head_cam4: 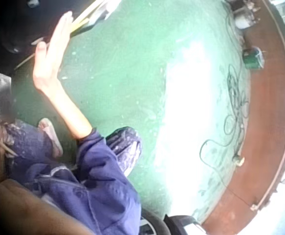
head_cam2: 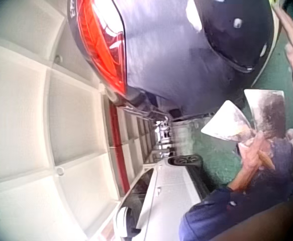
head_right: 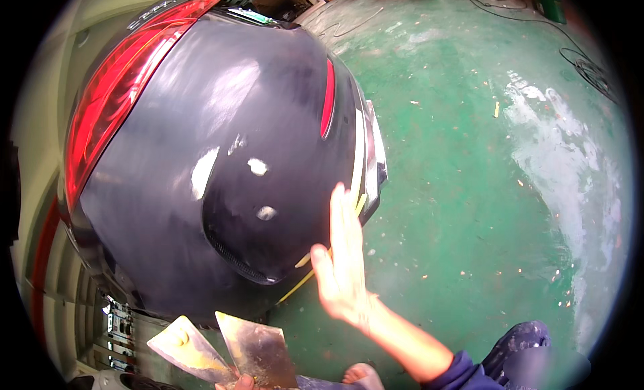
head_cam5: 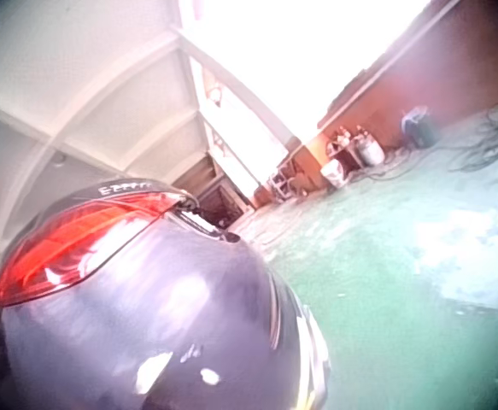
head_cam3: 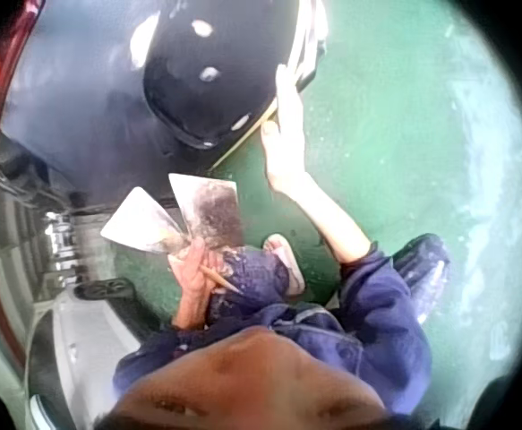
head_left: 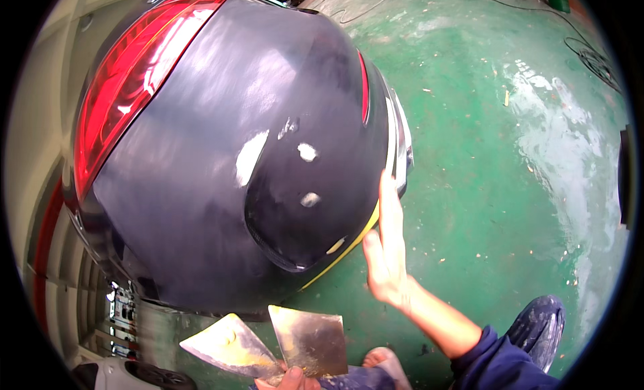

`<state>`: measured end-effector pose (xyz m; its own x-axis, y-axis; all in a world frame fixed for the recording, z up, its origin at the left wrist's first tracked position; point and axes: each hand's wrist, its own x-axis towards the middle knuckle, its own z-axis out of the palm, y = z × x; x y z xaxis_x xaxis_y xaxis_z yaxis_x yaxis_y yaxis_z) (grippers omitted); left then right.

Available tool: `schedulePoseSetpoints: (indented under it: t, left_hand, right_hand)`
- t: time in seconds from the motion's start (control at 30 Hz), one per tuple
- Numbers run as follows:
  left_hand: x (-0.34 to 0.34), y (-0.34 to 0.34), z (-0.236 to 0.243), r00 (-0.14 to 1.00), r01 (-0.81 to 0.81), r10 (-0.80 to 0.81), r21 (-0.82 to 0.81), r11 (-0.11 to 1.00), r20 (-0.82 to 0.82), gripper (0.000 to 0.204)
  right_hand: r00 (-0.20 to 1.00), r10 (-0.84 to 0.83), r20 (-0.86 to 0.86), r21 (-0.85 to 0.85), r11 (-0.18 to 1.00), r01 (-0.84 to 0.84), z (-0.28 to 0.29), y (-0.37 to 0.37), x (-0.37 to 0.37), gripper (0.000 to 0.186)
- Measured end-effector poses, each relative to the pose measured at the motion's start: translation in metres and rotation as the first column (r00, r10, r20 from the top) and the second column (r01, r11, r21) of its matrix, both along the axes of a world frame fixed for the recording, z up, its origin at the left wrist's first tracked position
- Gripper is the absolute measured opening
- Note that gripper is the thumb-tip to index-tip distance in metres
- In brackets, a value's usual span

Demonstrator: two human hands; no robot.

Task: The person mixes a yellow paste on a metal palette and applies it to several spots on the rear bumper of a black car using a spreader and a sponge. The person smooths the filler into the damaged areas to prepare the surface for further repair.

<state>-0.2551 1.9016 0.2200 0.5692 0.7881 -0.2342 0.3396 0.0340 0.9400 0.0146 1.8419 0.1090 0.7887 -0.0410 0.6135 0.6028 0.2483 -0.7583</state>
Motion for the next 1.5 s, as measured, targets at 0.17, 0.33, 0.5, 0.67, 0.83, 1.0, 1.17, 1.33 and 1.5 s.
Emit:
schedulePoseSetpoints:
  t: [0.17,0.33,0.5,0.67,0.83,1.0,1.17,1.33,1.5]
  left_hand:
    - [0.024,0.007,0.016,1.0,0.018,-0.018,-0.007,1.0,0.011,0.038]
    - [0.019,0.048,-0.007,0.998,0.061,-0.061,-0.011,0.998,0.017,0.035]
    - [0.047,0.05,-0.024,0.991,0.094,-0.087,-0.065,0.993,0.105,0.033]
    - [0.05,0.047,-0.034,0.994,0.03,-0.031,0.012,0.999,0.108,0.033]
    - [0.042,0.053,-0.042,0.992,0.002,-0.004,0.014,1.0,0.123,0.033]
    - [0.042,0.048,-0.044,0.964,0.163,-0.164,0.022,0.986,0.207,0.033]
    - [0.047,0.042,-0.046,0.983,0.034,-0.035,0.008,0.999,0.182,0.031]
    - [0.04,0.046,-0.047,0.971,0.096,-0.088,-0.027,0.995,0.224,0.028]
    - [0.04,0.046,-0.047,0.973,0.098,-0.092,-0.02,0.995,0.214,0.028]
  right_hand:
    - [0.958,-0.283,0.048,-0.18,0.941,0.287,0.003,0.048,0.078,0.074]
    - [0.902,-0.402,0.158,-0.233,0.872,0.429,-0.024,0.109,0.022,0.082]
    - [0.816,-0.314,0.485,-0.369,0.773,0.516,-0.085,0.139,-0.013,0.08]
    - [0.892,-0.401,0.207,-0.282,0.849,0.447,-0.047,0.09,0.042,0.077]
    - [0.889,-0.433,0.149,-0.264,0.849,0.458,-0.035,0.099,0.042,0.079]
    - [0.818,-0.361,0.448,-0.353,0.769,0.533,-0.059,0.127,-0.003,0.07]
    - [0.872,-0.374,0.316,-0.479,0.73,0.487,-0.051,0.093,0.011,0.066]
    - [0.893,-0.426,0.146,-0.411,0.795,0.446,-0.027,0.081,0.023,0.066]
    - [0.819,-0.346,0.458,-0.374,0.761,0.531,-0.054,0.107,-0.004,0.058]
